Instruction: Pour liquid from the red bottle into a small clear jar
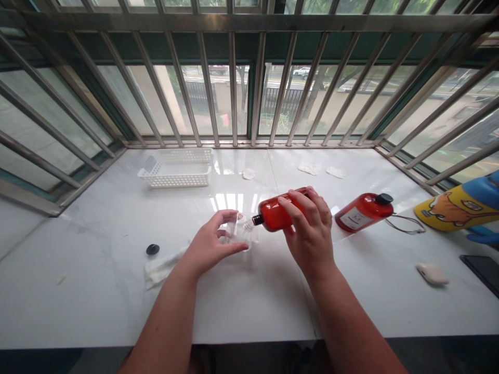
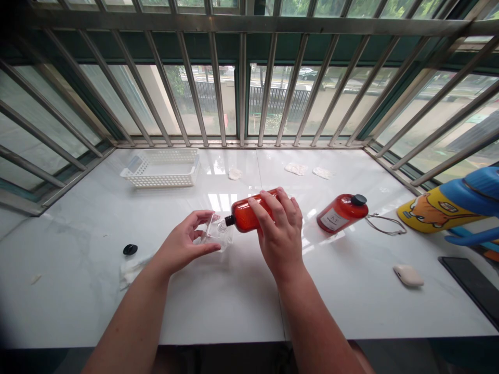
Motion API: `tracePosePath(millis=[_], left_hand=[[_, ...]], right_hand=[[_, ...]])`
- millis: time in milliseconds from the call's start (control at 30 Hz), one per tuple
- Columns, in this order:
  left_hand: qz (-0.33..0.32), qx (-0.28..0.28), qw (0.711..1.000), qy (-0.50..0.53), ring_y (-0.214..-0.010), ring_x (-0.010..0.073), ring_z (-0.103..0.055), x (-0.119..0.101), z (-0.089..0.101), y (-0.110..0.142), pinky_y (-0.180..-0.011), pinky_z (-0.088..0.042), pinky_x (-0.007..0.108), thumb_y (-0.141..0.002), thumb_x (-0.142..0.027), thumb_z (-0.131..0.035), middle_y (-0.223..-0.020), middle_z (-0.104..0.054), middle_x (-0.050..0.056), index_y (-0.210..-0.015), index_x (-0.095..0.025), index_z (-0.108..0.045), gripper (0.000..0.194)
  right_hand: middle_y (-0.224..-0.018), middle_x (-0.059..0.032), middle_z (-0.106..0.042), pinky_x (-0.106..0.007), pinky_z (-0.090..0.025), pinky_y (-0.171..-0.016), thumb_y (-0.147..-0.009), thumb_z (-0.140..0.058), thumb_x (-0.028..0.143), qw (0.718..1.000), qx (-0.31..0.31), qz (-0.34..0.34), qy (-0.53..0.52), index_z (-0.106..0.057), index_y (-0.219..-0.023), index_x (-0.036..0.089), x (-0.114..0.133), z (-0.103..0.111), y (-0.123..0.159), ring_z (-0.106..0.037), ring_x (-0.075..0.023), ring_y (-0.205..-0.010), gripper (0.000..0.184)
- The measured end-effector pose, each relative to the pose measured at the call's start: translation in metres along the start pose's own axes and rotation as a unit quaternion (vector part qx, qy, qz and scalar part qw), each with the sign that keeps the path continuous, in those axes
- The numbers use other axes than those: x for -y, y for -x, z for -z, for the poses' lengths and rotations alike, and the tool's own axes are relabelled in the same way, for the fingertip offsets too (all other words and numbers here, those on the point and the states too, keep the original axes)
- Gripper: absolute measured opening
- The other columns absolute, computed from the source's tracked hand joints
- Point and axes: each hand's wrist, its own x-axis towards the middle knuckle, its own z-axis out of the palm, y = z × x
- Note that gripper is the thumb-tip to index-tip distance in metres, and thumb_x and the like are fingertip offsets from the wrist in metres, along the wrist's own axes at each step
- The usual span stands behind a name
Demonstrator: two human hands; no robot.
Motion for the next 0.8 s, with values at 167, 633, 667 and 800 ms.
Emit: tracePosePath(millis=[167,633,667,800], left_hand=[[0.02,-0.002,1.0,-0.008,-0.112,0.0305,-0.073,-0.0009,0.0003,0.0004,-0.103,-0.061,0.051,-0.074,-0.051,-0.101,-0.151,-0.064,0.011,-0.142,-0.033,-0.062,0.08],[0.022,-0.008,1.0,-0.02,-0.126,0.0342,-0.069,0.001,0.0,-0.0009,-0.105,-0.059,0.049,-0.074,-0.049,-0.101,-0.15,-0.065,0.008,-0.14,-0.035,-0.063,0.078],[0.022,-0.008,1.0,-0.02,-0.127,0.0345,-0.069,0.0013,-0.0001,-0.001,-0.106,-0.058,0.049,-0.074,-0.049,-0.102,-0.15,-0.065,0.008,-0.14,-0.035,-0.063,0.077],[0.024,-0.007,1.0,-0.02,-0.129,0.036,-0.068,0.0018,-0.0009,-0.0015,-0.106,-0.058,0.05,-0.074,-0.05,-0.101,-0.151,-0.065,0.008,-0.14,-0.034,-0.063,0.078]], right_hand=[[-0.153,-0.0079,-0.066,-0.056,-0.038,-0.131,-0.101,-0.07,0.008,1.0,0.003,-0.002,0.005,-0.06,-0.15,0.031,-0.001,-0.0013,0.0013,-0.047,-0.0344,-0.158,0.055],[-0.153,-0.0075,-0.066,-0.056,-0.035,-0.132,-0.102,-0.071,0.009,1.0,0.003,-0.005,0.015,-0.061,-0.149,0.031,-0.0016,-0.0024,0.0023,-0.047,-0.0342,-0.159,0.053],[-0.154,-0.0074,-0.066,-0.056,-0.035,-0.132,-0.102,-0.071,0.009,1.0,0.005,-0.005,0.015,-0.061,-0.15,0.032,-0.0018,-0.0023,0.0024,-0.046,-0.0341,-0.159,0.053],[-0.154,-0.007,-0.066,-0.055,-0.035,-0.133,-0.102,-0.07,0.008,1.0,0.005,-0.004,0.016,-0.061,-0.15,0.032,-0.0022,-0.0022,0.0026,-0.045,-0.0333,-0.16,0.055]])
